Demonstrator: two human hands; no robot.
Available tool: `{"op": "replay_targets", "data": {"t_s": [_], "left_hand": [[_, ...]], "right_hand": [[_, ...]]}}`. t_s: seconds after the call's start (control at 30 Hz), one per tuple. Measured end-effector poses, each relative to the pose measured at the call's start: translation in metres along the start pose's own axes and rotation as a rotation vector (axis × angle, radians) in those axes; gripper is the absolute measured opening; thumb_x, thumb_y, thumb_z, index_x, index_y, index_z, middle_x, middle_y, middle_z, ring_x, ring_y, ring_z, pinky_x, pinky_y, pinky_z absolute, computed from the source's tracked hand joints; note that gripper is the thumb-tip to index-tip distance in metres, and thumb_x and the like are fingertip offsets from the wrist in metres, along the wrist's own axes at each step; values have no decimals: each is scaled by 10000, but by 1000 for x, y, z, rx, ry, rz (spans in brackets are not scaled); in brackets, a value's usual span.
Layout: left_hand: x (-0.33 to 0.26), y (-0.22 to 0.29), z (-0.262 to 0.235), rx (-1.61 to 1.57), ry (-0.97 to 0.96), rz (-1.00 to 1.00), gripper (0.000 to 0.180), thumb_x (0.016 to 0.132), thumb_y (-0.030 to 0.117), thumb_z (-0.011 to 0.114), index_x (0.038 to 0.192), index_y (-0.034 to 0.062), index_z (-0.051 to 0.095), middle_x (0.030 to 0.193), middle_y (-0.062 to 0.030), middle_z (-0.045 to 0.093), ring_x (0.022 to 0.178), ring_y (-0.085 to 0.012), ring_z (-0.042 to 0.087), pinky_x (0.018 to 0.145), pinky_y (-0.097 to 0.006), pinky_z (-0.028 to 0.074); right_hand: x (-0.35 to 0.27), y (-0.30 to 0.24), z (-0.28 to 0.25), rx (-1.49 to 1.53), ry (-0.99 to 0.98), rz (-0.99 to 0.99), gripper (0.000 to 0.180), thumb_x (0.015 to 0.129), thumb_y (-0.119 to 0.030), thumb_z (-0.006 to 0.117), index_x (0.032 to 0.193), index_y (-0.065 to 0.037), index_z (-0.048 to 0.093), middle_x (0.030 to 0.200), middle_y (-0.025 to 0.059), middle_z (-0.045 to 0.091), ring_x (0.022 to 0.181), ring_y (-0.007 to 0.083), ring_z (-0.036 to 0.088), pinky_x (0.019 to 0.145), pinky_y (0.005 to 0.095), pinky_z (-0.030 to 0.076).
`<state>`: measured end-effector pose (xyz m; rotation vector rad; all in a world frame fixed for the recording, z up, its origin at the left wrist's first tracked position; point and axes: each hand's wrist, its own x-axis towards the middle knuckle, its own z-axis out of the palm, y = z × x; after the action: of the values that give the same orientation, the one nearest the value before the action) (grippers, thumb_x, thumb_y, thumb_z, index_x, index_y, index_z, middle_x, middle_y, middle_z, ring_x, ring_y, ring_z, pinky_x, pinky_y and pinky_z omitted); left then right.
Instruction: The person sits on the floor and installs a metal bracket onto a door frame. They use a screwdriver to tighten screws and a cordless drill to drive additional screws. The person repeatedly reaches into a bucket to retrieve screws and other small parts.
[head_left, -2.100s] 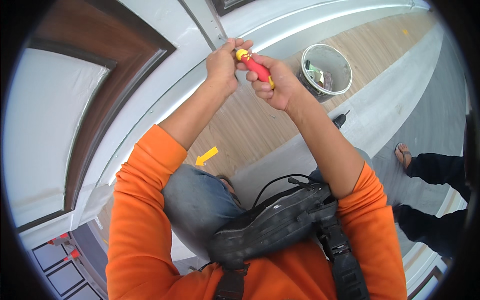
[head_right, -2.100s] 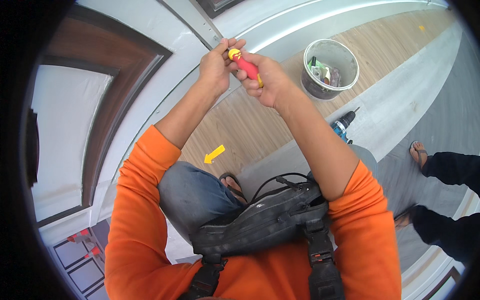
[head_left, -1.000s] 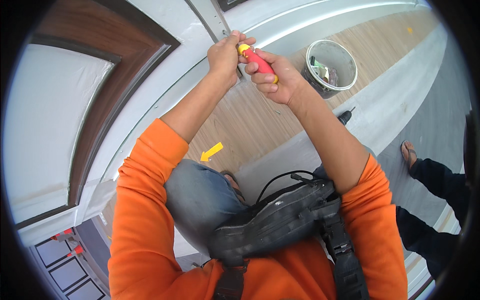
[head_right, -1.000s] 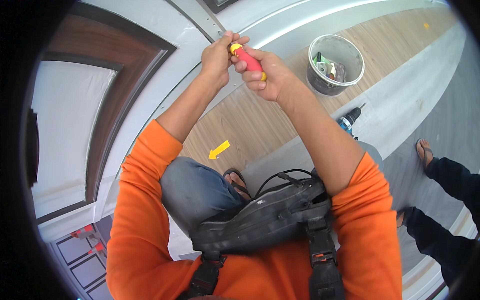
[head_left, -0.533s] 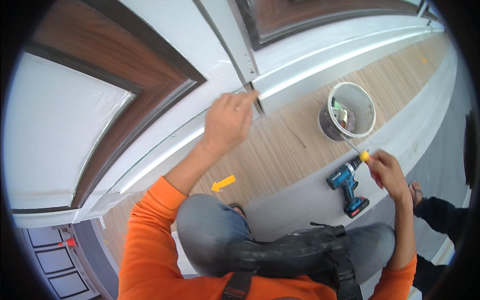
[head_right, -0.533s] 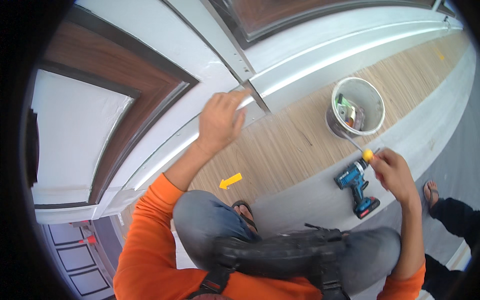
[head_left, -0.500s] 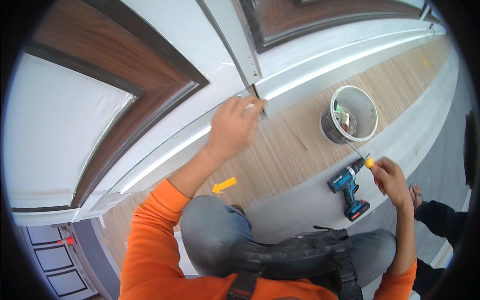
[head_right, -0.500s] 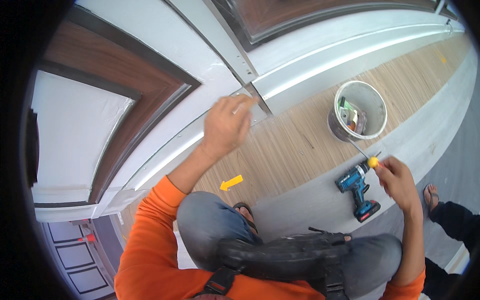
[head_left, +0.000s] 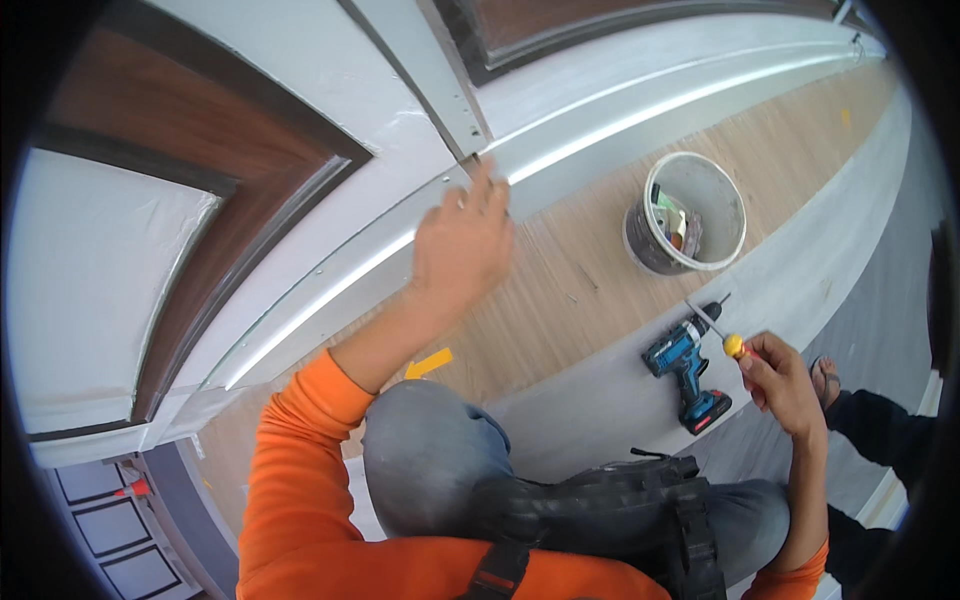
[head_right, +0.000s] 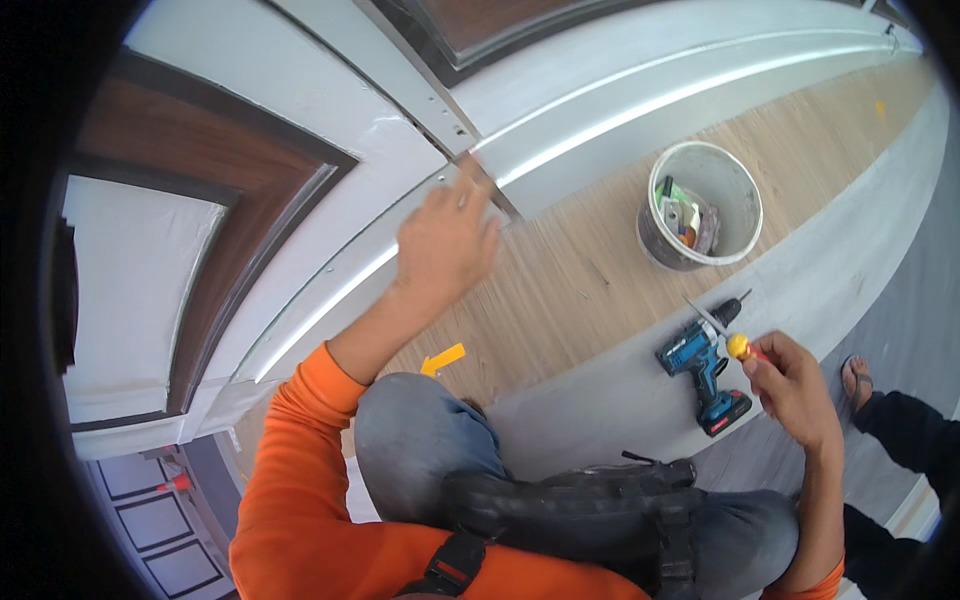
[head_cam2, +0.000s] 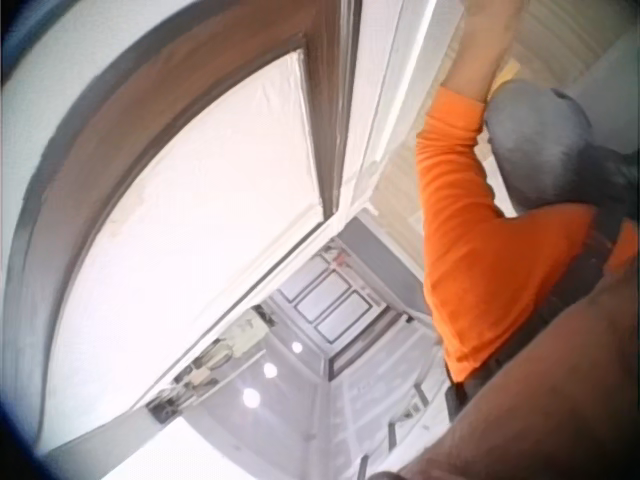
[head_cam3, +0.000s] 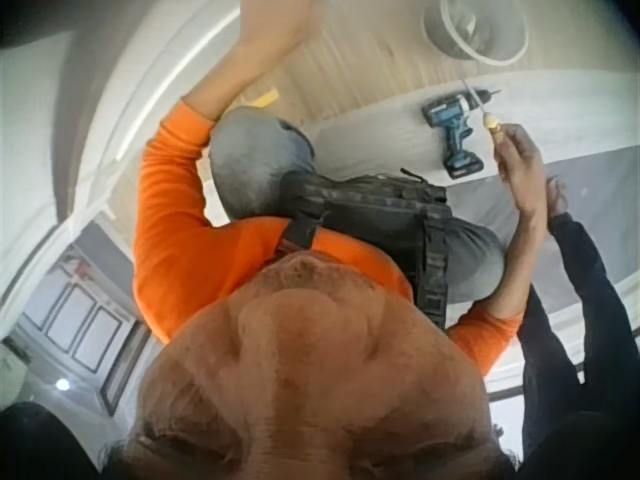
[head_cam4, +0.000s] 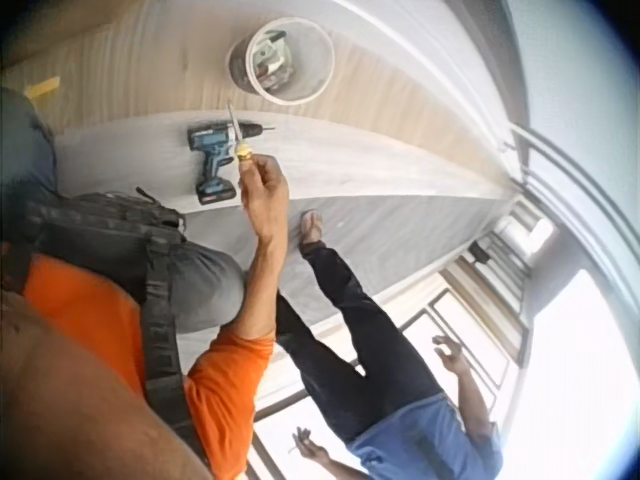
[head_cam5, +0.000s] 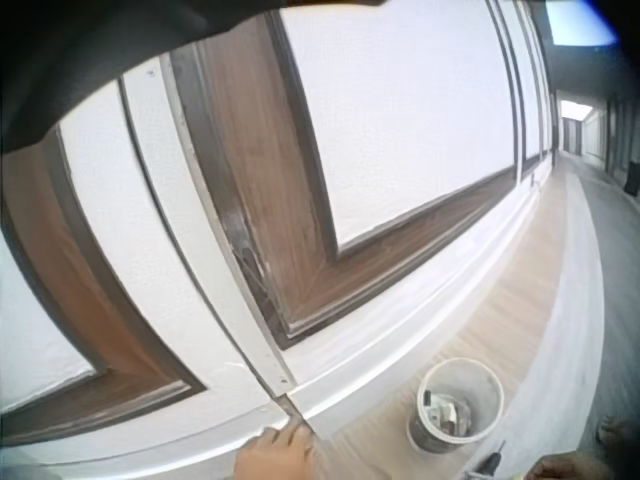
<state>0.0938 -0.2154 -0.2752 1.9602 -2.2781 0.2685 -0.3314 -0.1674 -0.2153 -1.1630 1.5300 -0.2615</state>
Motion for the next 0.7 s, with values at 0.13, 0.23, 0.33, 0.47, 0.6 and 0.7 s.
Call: {"op": "replay_targets", "data": {"t_s": [0.13,0.23,0.33,0.47,0.6,0.7], "left_hand": [[6,2,-14,141,-200,31,434,899,314,695,1232,39,651,1424,-176,604,804,-318,713,729,-409,592],[19,30,-26,-154,-738,207,505,927,401,670,1271,32,645,1274,-195,682,792,-292,725,718,-391,594],[54,70,-9,-563,-935,37,632,944,499,640,1333,1,619,1160,-262,702,894,-342,729,744,-402,608],[105,149,24,-1017,-962,-499,637,1013,400,584,1397,-97,475,1183,-323,646,902,-353,739,713,-414,647],[111,176,93,-1378,-955,-614,498,982,183,527,1392,-92,466,1212,-315,637,927,-360,741,730,-426,661],[77,188,91,-1443,-818,-611,509,884,21,515,1378,-91,470,1216,-289,642,953,-352,741,775,-427,665]], "right_hand": [[20,39,-2,-367,-36,-262,278,867,-115,736,1075,-36,568,816,68,615,735,166,606,692,342,512],[48,94,32,-715,-73,-398,318,846,-150,712,1141,-85,611,1020,173,695,979,393,680,825,498,532],[65,136,85,-729,-178,-585,299,832,-147,718,1094,-55,605,1094,156,670,977,366,690,840,469,559],[85,195,152,-783,-97,-749,291,821,-113,725,1086,-54,620,1078,144,664,1021,332,677,858,450,557],[73,165,126,-466,157,-1024,299,817,-82,703,1111,-57,657,1051,145,666,958,333,674,814,443,564],[64,96,56,-346,569,-1005,275,844,-62,677,1118,-48,674,1074,158,679,988,349,678,847,443,561]]}}
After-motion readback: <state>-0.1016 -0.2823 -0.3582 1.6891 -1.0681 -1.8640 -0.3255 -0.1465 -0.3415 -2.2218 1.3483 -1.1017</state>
